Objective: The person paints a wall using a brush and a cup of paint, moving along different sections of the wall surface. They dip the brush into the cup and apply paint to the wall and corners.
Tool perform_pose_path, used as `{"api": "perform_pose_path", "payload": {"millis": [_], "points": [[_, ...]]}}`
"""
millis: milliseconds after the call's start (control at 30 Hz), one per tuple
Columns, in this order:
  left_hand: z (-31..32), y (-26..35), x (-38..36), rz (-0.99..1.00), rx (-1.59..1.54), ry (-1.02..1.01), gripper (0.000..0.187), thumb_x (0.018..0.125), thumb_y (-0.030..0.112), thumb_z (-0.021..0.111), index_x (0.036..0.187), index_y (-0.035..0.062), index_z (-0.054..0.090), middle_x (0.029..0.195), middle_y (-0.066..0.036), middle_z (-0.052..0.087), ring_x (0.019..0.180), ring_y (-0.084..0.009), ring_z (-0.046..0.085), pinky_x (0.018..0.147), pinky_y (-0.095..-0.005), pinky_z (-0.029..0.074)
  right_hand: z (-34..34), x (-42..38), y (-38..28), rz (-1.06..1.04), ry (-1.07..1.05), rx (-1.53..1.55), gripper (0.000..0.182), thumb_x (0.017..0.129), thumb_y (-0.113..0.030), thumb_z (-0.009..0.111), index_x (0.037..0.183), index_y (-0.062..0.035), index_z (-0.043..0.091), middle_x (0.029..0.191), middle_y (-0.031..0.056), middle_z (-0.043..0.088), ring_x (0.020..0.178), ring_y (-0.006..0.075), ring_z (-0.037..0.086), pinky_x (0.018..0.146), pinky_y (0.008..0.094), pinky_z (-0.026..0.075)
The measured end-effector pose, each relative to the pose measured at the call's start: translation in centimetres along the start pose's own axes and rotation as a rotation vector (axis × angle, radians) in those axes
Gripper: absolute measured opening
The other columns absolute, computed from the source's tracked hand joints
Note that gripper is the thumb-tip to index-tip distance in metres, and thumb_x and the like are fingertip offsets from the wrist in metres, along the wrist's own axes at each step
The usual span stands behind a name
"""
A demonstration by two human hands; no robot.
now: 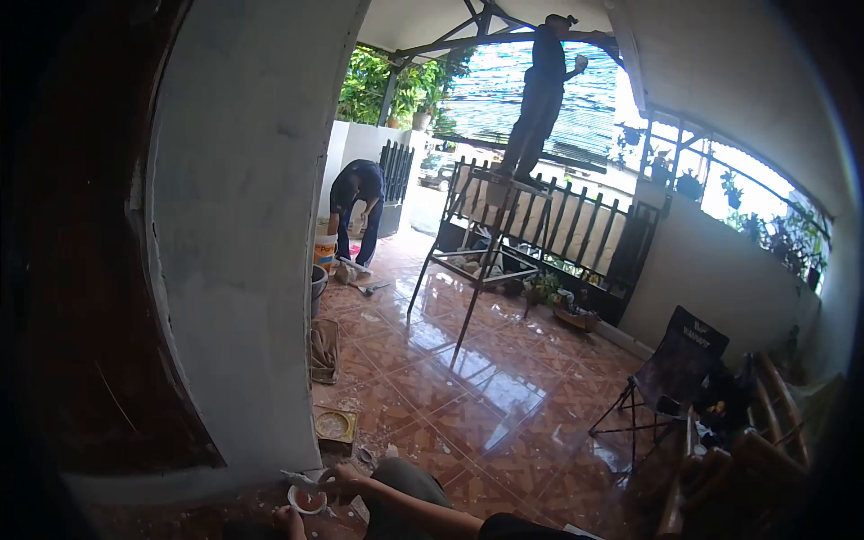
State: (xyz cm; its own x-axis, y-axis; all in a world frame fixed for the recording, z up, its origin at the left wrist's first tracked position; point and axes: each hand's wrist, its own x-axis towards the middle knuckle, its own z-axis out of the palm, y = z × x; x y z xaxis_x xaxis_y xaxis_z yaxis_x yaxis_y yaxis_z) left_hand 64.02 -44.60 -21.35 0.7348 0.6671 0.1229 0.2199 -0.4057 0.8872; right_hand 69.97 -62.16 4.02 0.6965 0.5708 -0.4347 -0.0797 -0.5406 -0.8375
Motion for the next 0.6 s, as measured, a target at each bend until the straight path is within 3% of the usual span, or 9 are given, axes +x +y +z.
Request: {"api": "perform_pose_path", "payload": {"millis": [167,200,233,400,567,600], "points": [[-0.5,3.9,-0.3,0.012,-0.094,0.024,0.033,0.075,0.034,0.052,0.077,0.0033,0.063,0.074,-0.014,0.061,0.071,-0.0286,0.058,0.068,-0.0374,0.044,0.2,0.9,1.4,0.077,-0.076,-0.007,0.026,0.079,-0.026,0.058,0.094,-0.005,0.06,0.067,0.0049,0.062,0.052,0.0114,0.058,0.04,0.0243,0.045],[-0.6,4.4,-0.4,0.013,-0.111,0.029,0.034,0.076,0.035,0.051,0.077,0.0035,0.063,0.075,-0.014,0.061,0.071,-0.0285,0.058,0.069,-0.0376,0.044,0.4,1.0,1.7,0.067,-0.101,0.079,0.025,0.077,-0.026,0.058,0.09,-0.0043,0.061,0.07,0.0085,0.063,0.055,0.0175,0.06,0.044,0.0294,0.048],[-0.7,4.9,-0.4,0.015,-0.128,0.033,0.035,0.076,0.037,0.051,0.078,0.0037,0.063,0.075,-0.014,0.062,0.072,-0.0285,0.058,0.07,-0.0377,0.044,0.5,1.3,1.9,0.068,-0.101,0.077,0.025,0.077,-0.026,0.058,0.09,-0.0043,0.061,0.07,0.0085,0.063,0.055,0.0175,0.06,0.044,0.0294,0.048],[-1.1,6.6,-1.0,0.019,-0.192,0.045,0.04,0.078,0.042,0.049,0.081,0.0046,0.064,0.078,-0.014,0.063,0.074,-0.0285,0.058,0.072,-0.0384,0.044,1.4,2.3,2.0,0.104,0.031,-0.28,0.025,0.076,-0.026,0.057,0.087,-0.0039,0.061,0.072,0.0112,0.063,0.06,0.0222,0.061,0.049,0.0335,0.048],[-1.2,7.7,-1.3,0.149,-0.145,0.105,0.034,0.08,0.035,0.048,0.077,0.005,0.063,0.075,-0.013,0.062,0.067,-0.0295,0.057,0.064,-0.0371,0.044,2.7,3.2,1.6,0.134,0.14,-0.567,0.025,0.075,-0.026,0.057,0.085,-0.0036,0.061,0.074,0.0133,0.063,0.064,0.026,0.062,0.053,0.0367,0.049],[-1.1,7.8,-1.4,0.146,-0.149,0.107,0.034,0.08,0.035,0.048,0.077,0.005,0.063,0.075,-0.013,0.062,0.067,-0.0295,0.057,0.064,-0.0371,0.044,3.2,3.4,1.7,0.035,0.2,-0.694,0.027,0.073,-0.028,0.057,0.083,-0.0035,0.061,0.076,0.0148,0.062,0.069,0.0283,0.062,0.057,0.0388,0.049]]}}
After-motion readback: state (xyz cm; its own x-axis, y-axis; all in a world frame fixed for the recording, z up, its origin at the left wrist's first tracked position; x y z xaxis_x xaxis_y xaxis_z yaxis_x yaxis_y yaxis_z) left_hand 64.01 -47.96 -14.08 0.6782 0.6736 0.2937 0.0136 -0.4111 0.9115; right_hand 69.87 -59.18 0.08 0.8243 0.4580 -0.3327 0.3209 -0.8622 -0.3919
